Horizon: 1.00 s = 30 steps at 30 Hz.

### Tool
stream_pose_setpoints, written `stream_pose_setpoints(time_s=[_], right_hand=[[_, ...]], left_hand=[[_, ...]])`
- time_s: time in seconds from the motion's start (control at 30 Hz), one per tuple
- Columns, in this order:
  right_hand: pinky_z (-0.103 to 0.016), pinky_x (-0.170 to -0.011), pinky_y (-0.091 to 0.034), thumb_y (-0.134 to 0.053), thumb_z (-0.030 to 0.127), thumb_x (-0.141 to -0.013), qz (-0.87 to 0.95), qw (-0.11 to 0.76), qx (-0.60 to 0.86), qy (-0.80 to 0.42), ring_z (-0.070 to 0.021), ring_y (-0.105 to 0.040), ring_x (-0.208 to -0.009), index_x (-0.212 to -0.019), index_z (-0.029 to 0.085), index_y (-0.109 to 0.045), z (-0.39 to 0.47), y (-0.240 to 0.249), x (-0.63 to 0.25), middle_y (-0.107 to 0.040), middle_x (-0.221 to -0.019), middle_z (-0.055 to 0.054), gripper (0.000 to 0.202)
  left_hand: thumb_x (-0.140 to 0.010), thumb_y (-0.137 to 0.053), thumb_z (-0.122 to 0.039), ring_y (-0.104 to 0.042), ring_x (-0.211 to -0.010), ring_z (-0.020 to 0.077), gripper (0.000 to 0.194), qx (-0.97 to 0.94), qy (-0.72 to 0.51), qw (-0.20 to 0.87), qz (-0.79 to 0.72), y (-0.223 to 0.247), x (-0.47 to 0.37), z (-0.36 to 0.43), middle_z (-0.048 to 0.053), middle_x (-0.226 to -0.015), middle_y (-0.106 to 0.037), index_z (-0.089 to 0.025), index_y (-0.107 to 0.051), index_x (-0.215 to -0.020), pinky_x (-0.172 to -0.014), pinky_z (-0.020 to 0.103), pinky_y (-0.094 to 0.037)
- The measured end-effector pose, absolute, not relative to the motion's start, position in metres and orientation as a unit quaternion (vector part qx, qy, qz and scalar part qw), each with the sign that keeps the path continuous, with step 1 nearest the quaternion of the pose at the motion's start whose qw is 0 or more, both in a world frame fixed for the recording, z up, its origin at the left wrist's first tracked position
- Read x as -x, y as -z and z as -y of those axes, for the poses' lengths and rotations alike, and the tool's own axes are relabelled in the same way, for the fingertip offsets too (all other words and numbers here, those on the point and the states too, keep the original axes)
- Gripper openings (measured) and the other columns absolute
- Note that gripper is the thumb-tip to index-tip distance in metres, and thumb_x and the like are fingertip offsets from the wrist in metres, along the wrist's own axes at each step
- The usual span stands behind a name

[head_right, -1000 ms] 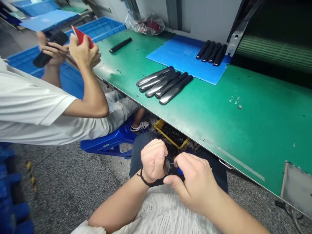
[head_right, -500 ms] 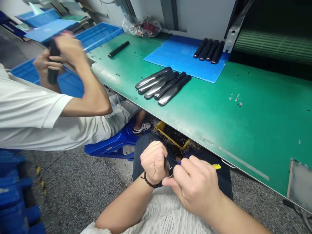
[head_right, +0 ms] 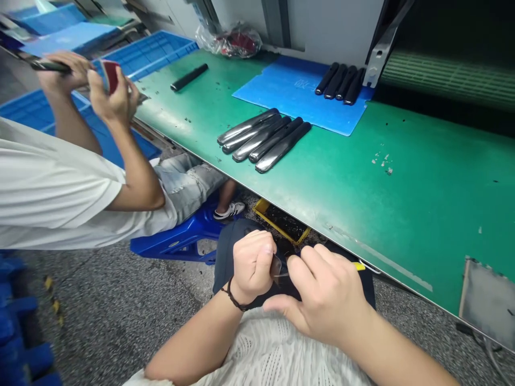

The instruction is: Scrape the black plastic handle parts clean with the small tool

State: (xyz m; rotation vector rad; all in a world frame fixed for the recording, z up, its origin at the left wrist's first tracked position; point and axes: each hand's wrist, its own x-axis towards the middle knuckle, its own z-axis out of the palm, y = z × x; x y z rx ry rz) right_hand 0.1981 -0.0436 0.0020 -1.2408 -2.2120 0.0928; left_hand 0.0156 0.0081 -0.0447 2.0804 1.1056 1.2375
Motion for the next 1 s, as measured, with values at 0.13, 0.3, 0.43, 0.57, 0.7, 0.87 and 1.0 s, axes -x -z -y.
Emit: stream_pose_setpoints(time_s=[0.13, 0.3, 0.43, 0.57, 0.7, 0.87, 1.0], right_hand=[[-0.036, -0.062, -0.022, -0.040, 0.063, -0.108, 0.841, 0.264, 0.472, 0.019, -0.0179, -0.033, -0.067, -0.072, 0.020, -0.054, 0.040, -0.006, -0.196, -0.045, -0.070, -0.002, 0.058], [-0.036, -0.062, -0.019, -0.044, 0.057, -0.109, 0.843, 0.242, 0.474, 0.075, -0.0184, -0.034, -0.067, -0.071, 0.021, -0.053, 0.040, -0.005, -0.199, -0.044, -0.067, -0.002, 0.054], [-0.037, -0.062, -0.017, -0.045, 0.056, -0.109, 0.838, 0.244, 0.469, 0.133, -0.0185, -0.033, -0.067, -0.071, 0.021, -0.055, 0.039, 0.002, -0.202, -0.044, -0.065, -0.001, 0.053], [-0.037, -0.062, -0.016, -0.051, 0.055, -0.107, 0.838, 0.255, 0.448, 0.177, -0.0183, -0.033, -0.067, -0.074, 0.020, -0.058, 0.037, 0.013, -0.207, -0.044, -0.064, -0.001, 0.049], [-0.036, -0.061, -0.015, -0.063, 0.051, -0.103, 0.830, 0.284, 0.435, 0.203, -0.0169, -0.032, -0.065, -0.074, 0.020, -0.060, 0.033, 0.023, -0.212, -0.045, -0.061, 0.000, 0.043], [-0.034, -0.061, -0.020, -0.063, 0.035, -0.104, 0.828, 0.352, 0.426, 0.096, -0.0159, -0.033, -0.064, -0.073, 0.020, -0.056, 0.026, 0.023, -0.220, -0.045, -0.062, 0.001, 0.035], [-0.031, -0.062, -0.026, -0.061, 0.028, -0.104, 0.826, 0.355, 0.436, -0.052, -0.0147, -0.038, -0.066, -0.089, 0.017, -0.061, 0.026, 0.012, -0.232, -0.050, -0.072, 0.000, 0.019]], left_hand=[[-0.103, -0.041, -0.021, -0.037, -0.054, 0.0143, 0.039, -0.778, -0.416, 0.231, -0.410, 0.039, -0.016, -0.007, -0.001, -0.058, -0.042, -0.021, -0.039, -0.063, -0.060, 0.036, -0.028], [-0.102, -0.043, -0.021, -0.036, -0.052, 0.0133, 0.041, -0.778, -0.390, 0.227, -0.437, 0.036, -0.015, -0.007, -0.002, -0.056, -0.040, -0.021, -0.036, -0.062, -0.059, 0.036, -0.027], [-0.103, -0.042, -0.022, -0.035, -0.050, 0.0126, 0.045, -0.771, -0.363, 0.228, -0.470, 0.032, -0.018, -0.006, -0.002, -0.054, -0.041, -0.021, -0.035, -0.059, -0.056, 0.035, -0.024], [-0.106, -0.040, -0.026, -0.038, -0.049, 0.0120, 0.049, -0.744, -0.332, 0.265, -0.515, 0.030, -0.025, -0.003, -0.001, -0.053, -0.045, -0.020, -0.036, -0.057, -0.056, 0.035, -0.023], [-0.110, -0.034, -0.040, -0.040, -0.052, 0.0135, 0.054, -0.725, -0.293, 0.335, -0.526, 0.029, -0.027, 0.000, 0.000, -0.056, -0.047, -0.020, -0.038, -0.060, -0.056, 0.034, -0.024], [-0.112, -0.032, -0.052, -0.044, -0.058, 0.0142, 0.049, -0.740, -0.257, 0.462, -0.416, 0.028, -0.021, 0.000, -0.002, -0.065, -0.049, -0.022, -0.039, -0.073, -0.057, 0.030, -0.031], [-0.112, -0.034, -0.050, -0.047, -0.057, 0.0150, 0.048, -0.779, -0.225, 0.405, -0.423, 0.026, -0.015, -0.002, -0.001, -0.065, -0.053, -0.022, -0.043, -0.074, -0.056, 0.031, -0.030]])
